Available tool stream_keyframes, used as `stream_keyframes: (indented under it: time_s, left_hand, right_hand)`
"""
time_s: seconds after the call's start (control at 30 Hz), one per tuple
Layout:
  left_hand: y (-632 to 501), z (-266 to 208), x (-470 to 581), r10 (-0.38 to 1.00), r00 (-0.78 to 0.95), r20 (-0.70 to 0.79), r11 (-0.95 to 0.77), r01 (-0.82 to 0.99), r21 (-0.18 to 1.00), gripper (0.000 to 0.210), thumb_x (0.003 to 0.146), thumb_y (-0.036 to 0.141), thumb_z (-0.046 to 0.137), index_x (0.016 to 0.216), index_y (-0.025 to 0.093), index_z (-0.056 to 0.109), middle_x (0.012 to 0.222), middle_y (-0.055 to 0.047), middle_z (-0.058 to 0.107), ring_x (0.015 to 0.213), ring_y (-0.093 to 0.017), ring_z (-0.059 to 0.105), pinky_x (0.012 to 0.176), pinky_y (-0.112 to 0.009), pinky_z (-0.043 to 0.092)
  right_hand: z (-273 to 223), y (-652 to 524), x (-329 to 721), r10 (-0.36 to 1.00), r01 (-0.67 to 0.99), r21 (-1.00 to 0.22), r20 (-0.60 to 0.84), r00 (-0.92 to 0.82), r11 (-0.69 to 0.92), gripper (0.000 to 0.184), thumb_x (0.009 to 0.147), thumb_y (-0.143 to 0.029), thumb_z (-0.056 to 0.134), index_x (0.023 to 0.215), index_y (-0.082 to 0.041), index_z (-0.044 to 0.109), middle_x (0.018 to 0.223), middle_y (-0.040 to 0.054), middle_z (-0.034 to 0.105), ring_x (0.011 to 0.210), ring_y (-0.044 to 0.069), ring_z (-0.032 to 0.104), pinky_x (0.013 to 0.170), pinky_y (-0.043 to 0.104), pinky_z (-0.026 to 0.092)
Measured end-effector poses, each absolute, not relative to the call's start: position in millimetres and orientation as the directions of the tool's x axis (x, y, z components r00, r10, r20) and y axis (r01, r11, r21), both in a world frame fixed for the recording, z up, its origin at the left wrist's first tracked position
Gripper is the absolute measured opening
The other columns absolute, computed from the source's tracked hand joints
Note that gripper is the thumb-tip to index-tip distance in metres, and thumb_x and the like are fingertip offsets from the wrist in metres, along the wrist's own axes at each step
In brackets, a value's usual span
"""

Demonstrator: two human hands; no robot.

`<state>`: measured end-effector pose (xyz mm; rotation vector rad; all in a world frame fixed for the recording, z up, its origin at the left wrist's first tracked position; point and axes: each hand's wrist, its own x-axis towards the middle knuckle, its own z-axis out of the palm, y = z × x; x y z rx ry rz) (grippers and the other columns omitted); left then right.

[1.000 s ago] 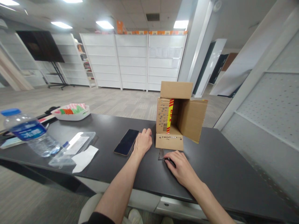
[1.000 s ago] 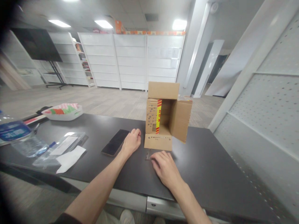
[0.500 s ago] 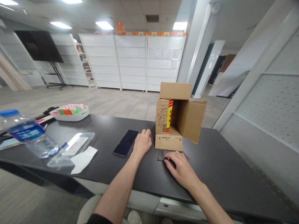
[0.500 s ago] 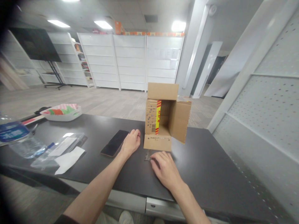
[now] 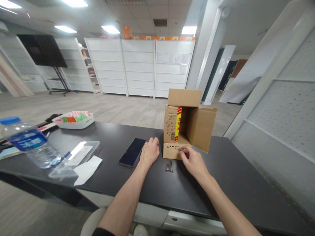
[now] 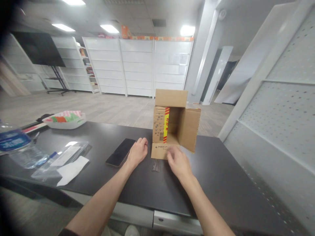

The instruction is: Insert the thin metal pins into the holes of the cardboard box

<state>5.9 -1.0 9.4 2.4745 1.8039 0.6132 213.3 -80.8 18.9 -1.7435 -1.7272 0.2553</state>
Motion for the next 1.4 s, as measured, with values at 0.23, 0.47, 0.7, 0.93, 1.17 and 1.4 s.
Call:
stream_keyframes:
  time_s: [0.23, 0.47, 0.7, 0.93, 1.17, 1.4]
  left_hand:
    - [0, 8, 5, 0.918, 0.251, 0.307, -0.329, 0.914, 0.237, 0.019, 0.093, 0.014, 0.042, 0.104, 0.023, 0.056, 0.105, -0.005, 0.061, 0.09, -0.018, 0.063, 0.085, -0.031, 0.045]
    - [-1, 9, 5, 0.923, 0.247, 0.296, -0.323, 0.914, 0.244, 0.019, 0.094, 0.015, 0.042, 0.104, 0.024, 0.055, 0.106, -0.006, 0.061, 0.09, -0.018, 0.063, 0.084, -0.031, 0.045]
    - [-1, 9, 5, 0.917, 0.258, 0.306, -0.336, 0.911, 0.238, 0.02, 0.093, 0.014, 0.041, 0.103, 0.023, 0.056, 0.104, -0.006, 0.061, 0.091, -0.019, 0.063, 0.085, -0.031, 0.045]
    - [-2, 10, 5, 0.922, 0.25, 0.296, -0.324, 0.915, 0.238, 0.02, 0.094, 0.014, 0.041, 0.104, 0.024, 0.056, 0.105, -0.005, 0.061, 0.09, -0.019, 0.063, 0.084, -0.031, 0.045]
    - [-2, 11, 6, 0.926, 0.244, 0.289, -0.318, 0.916, 0.244, 0.021, 0.093, 0.014, 0.041, 0.104, 0.024, 0.056, 0.105, -0.006, 0.061, 0.09, -0.019, 0.064, 0.084, -0.032, 0.045]
    - [-1, 9, 6, 0.923, 0.242, 0.299, -0.32, 0.914, 0.248, 0.021, 0.093, 0.014, 0.041, 0.104, 0.024, 0.056, 0.106, -0.006, 0.061, 0.092, -0.019, 0.063, 0.085, -0.031, 0.045]
  right_hand:
    - [20, -62, 205, 0.936, 0.852, -0.519, 0.264, 0.232, -0.064, 0.021, 0.092, -0.029, 0.051, 0.108, -0.022, 0.064, 0.082, 0.0031, 0.071, 0.078, 0.022, 0.066, 0.062, 0.028, 0.037]
    - [19, -56, 203, 0.938, 0.858, -0.505, 0.242, 0.248, -0.096, 0.016, 0.091, -0.026, 0.052, 0.103, -0.023, 0.061, 0.079, 0.0015, 0.068, 0.076, 0.02, 0.064, 0.057, 0.027, 0.031]
    - [19, -53, 202, 0.94, 0.872, -0.48, 0.247, 0.237, -0.093, 0.011, 0.09, -0.024, 0.052, 0.098, -0.022, 0.059, 0.079, 0.0016, 0.066, 0.075, 0.018, 0.062, 0.057, 0.026, 0.031]
    - [25, -50, 199, 0.942, 0.872, -0.475, 0.228, 0.247, -0.114, 0.007, 0.089, -0.021, 0.053, 0.093, -0.021, 0.059, 0.078, 0.0027, 0.066, 0.075, 0.019, 0.063, 0.057, 0.027, 0.031]
    - [31, -49, 197, 0.938, 0.866, -0.466, 0.183, 0.295, -0.181, 0.008, 0.088, -0.026, 0.056, 0.092, -0.022, 0.061, 0.085, 0.0042, 0.071, 0.079, 0.021, 0.066, 0.056, 0.028, 0.031]
    - [42, -51, 193, 0.934, 0.86, -0.453, 0.139, 0.328, -0.234, 0.01, 0.087, -0.029, 0.058, 0.088, -0.022, 0.065, 0.086, 0.0066, 0.074, 0.082, 0.023, 0.069, 0.058, 0.028, 0.033]
